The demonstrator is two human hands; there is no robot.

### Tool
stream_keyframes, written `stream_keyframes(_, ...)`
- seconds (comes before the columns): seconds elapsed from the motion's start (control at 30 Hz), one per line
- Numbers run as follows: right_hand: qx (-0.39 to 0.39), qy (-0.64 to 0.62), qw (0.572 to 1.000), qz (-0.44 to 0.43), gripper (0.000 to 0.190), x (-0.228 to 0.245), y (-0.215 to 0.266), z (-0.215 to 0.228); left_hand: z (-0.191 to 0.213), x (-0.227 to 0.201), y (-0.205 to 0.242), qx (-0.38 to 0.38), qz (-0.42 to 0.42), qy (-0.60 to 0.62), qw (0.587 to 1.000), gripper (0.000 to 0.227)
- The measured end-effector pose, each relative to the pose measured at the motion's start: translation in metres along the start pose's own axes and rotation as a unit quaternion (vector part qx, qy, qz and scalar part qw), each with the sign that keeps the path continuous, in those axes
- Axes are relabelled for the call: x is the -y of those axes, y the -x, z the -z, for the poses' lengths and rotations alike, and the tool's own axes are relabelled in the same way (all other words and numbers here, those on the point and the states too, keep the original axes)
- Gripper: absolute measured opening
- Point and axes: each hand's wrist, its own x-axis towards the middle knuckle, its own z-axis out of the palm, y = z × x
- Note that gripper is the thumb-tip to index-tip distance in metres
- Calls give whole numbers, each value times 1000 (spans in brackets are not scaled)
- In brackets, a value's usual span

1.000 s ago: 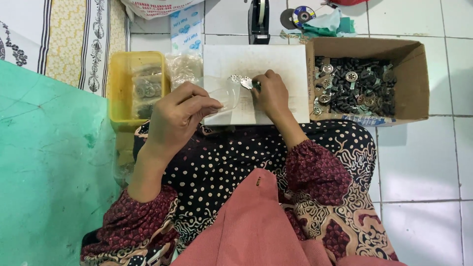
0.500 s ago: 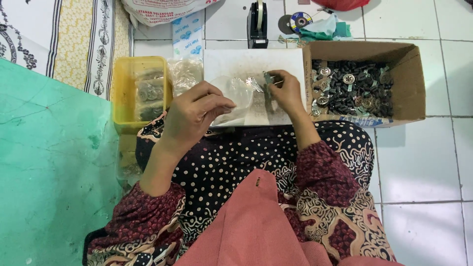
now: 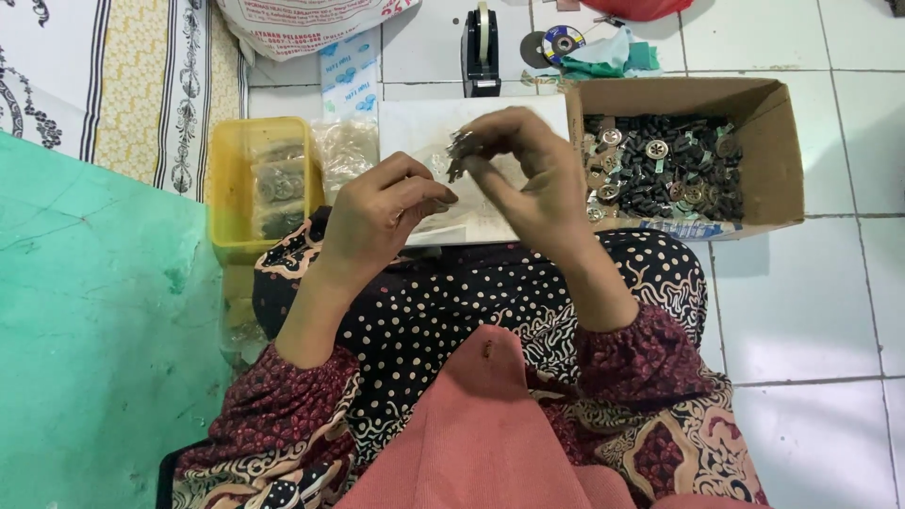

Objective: The person sits on the floor and picks small metal parts from a cardboard box, arranging them on a white board. They then place the parts into a clear plastic bag and seal it.

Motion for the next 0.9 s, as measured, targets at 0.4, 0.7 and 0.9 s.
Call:
stream_keyframes(0.4,63,239,967,55,28,-5,4,-3,3,-1,1,-6,5,3,1000,8)
stream_keyframes(0.7,-15,209,977,-51,19,-106,5,11,10,12,11,-8,19,15,1000,9)
stream_keyframes(0.9,85,431,873,-214,46,-180,35,-8,15,13,11,-18,22,22,999,9)
